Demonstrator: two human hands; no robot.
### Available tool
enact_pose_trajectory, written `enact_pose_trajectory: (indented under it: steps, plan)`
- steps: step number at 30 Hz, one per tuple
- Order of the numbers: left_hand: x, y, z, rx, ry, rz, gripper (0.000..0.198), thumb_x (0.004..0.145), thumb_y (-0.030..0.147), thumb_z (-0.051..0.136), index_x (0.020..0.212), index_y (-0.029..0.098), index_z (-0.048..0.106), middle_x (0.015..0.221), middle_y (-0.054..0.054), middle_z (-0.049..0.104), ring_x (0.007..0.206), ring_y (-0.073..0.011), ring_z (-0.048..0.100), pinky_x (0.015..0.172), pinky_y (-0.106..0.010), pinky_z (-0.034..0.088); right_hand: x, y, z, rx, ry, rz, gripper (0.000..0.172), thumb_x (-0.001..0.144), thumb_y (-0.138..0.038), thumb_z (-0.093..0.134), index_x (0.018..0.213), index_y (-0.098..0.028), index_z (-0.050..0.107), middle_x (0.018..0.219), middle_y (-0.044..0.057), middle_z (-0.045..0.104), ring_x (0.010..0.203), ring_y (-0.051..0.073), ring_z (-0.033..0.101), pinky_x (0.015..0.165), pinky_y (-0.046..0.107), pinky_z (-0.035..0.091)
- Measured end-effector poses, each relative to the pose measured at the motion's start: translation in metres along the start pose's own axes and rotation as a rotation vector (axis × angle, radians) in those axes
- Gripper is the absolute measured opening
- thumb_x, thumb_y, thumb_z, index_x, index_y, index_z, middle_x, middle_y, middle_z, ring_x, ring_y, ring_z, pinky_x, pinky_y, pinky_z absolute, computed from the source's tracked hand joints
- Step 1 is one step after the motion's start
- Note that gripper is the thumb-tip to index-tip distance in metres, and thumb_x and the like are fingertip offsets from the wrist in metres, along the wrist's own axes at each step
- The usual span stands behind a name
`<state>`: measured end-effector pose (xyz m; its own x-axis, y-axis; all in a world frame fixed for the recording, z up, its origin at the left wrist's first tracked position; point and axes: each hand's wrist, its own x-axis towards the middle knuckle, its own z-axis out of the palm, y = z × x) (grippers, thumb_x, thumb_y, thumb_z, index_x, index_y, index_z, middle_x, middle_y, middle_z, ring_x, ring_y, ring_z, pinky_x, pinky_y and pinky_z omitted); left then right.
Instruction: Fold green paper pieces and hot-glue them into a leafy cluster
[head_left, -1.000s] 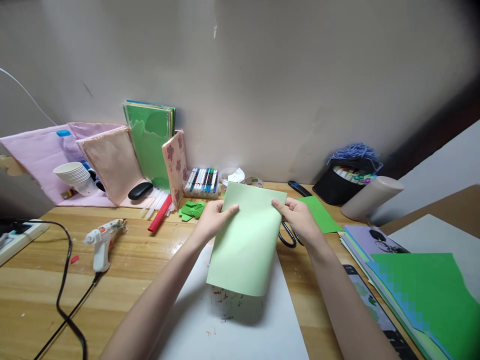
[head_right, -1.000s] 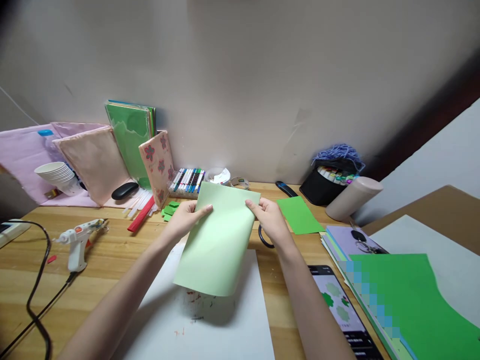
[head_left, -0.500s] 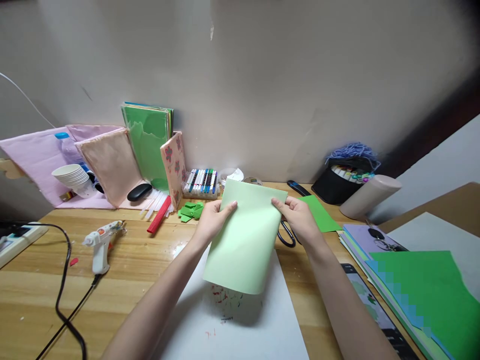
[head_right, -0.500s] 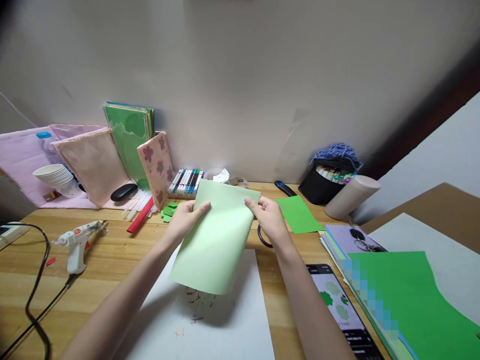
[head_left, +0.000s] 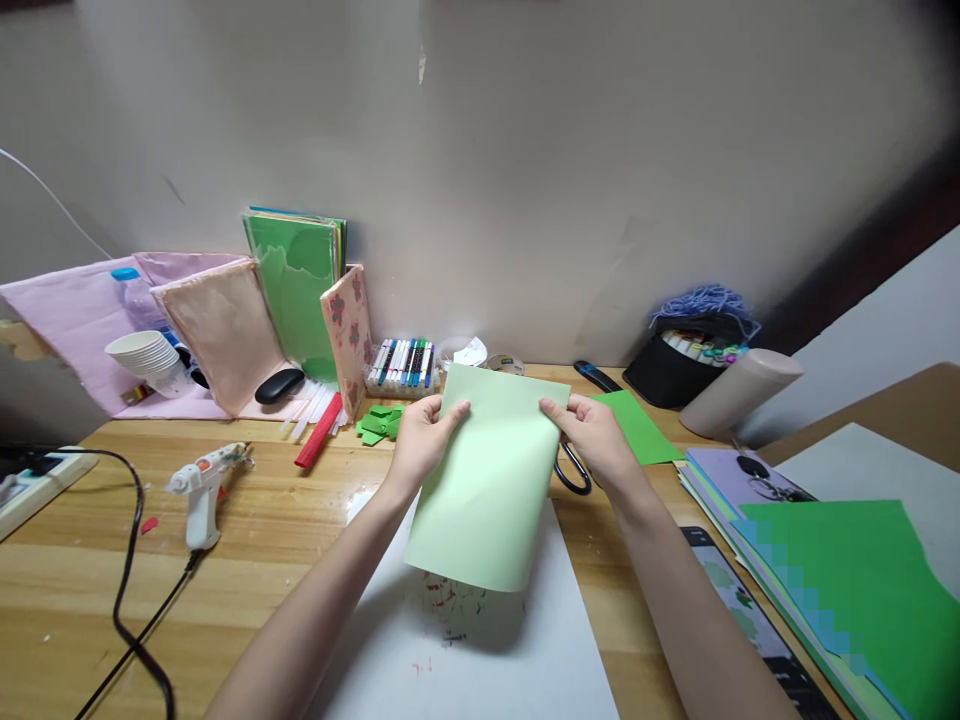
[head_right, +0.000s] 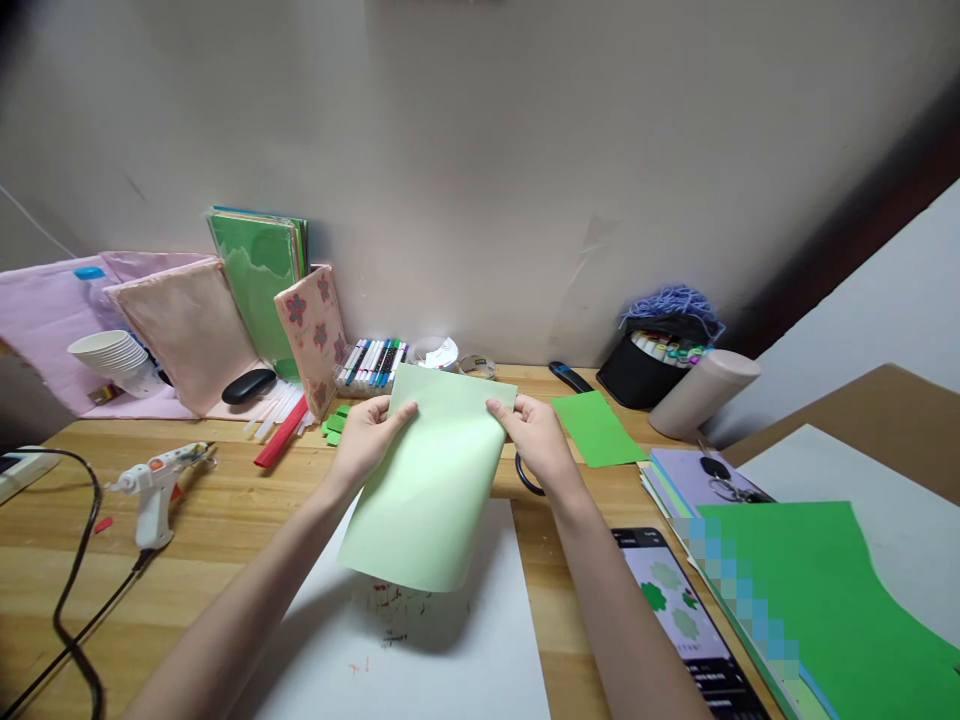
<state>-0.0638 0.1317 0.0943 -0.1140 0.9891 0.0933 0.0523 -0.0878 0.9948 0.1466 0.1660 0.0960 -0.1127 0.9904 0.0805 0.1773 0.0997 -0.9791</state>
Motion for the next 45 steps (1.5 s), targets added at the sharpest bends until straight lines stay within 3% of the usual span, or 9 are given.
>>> enact_pose_trajectory:
  steps: [11, 19, 26, 45]
  plan:
    - [-0.0018, 0.0013, 0.0004, -0.072, -0.042, -0.017, 0.036, 0.069, 0.044, 0.064, 0.083, 0.011, 0.064, 0.082, -0.006, 0.067, 0.067, -0.0159, 0.059, 0.058, -0.024, 0.045, 0.0002, 0.0, 0.0007, 0.049, -0.004, 0.018, 0.04, 0.066, -0.054, 0.065, 0.063, -0.016, 0.051, 0.056, -0.002, 0.053, 0.049, 0.01, 0.047, 0.048, 0.022, 0.037]
    - [-0.0032, 0.0075, -0.0012, -0.112, -0.081, -0.089, 0.039, 0.067, 0.047, 0.065, 0.082, 0.012, 0.064, 0.077, -0.005, 0.067, 0.066, -0.0169, 0.06, 0.058, -0.025, 0.045, 0.0006, 0.0021, -0.0003, 0.034, -0.023, 0.02, 0.041, 0.067, -0.055, 0.063, 0.062, -0.018, 0.046, 0.055, -0.003, 0.048, 0.048, 0.009, 0.043, 0.046, 0.022, 0.033]
    - [-0.0004, 0.0, -0.0018, -0.057, -0.057, -0.095, 0.042, 0.069, 0.054, 0.059, 0.073, 0.013, 0.06, 0.063, -0.001, 0.061, 0.06, -0.0152, 0.056, 0.054, -0.023, 0.042, -0.0005, -0.0016, 0.0013, 0.028, -0.025, 0.026, 0.042, 0.066, -0.056, 0.064, 0.06, -0.018, 0.045, 0.052, -0.005, 0.045, 0.046, 0.008, 0.039, 0.044, 0.021, 0.03]
    - [-0.001, 0.0028, -0.0022, -0.051, -0.074, -0.088, 0.04, 0.069, 0.053, 0.059, 0.074, 0.013, 0.059, 0.066, -0.002, 0.062, 0.062, -0.0165, 0.057, 0.056, -0.024, 0.042, -0.0012, -0.0037, 0.0021, 0.01, -0.023, 0.024, 0.042, 0.067, -0.055, 0.063, 0.062, -0.017, 0.048, 0.055, -0.003, 0.049, 0.048, 0.009, 0.043, 0.044, 0.021, 0.033]
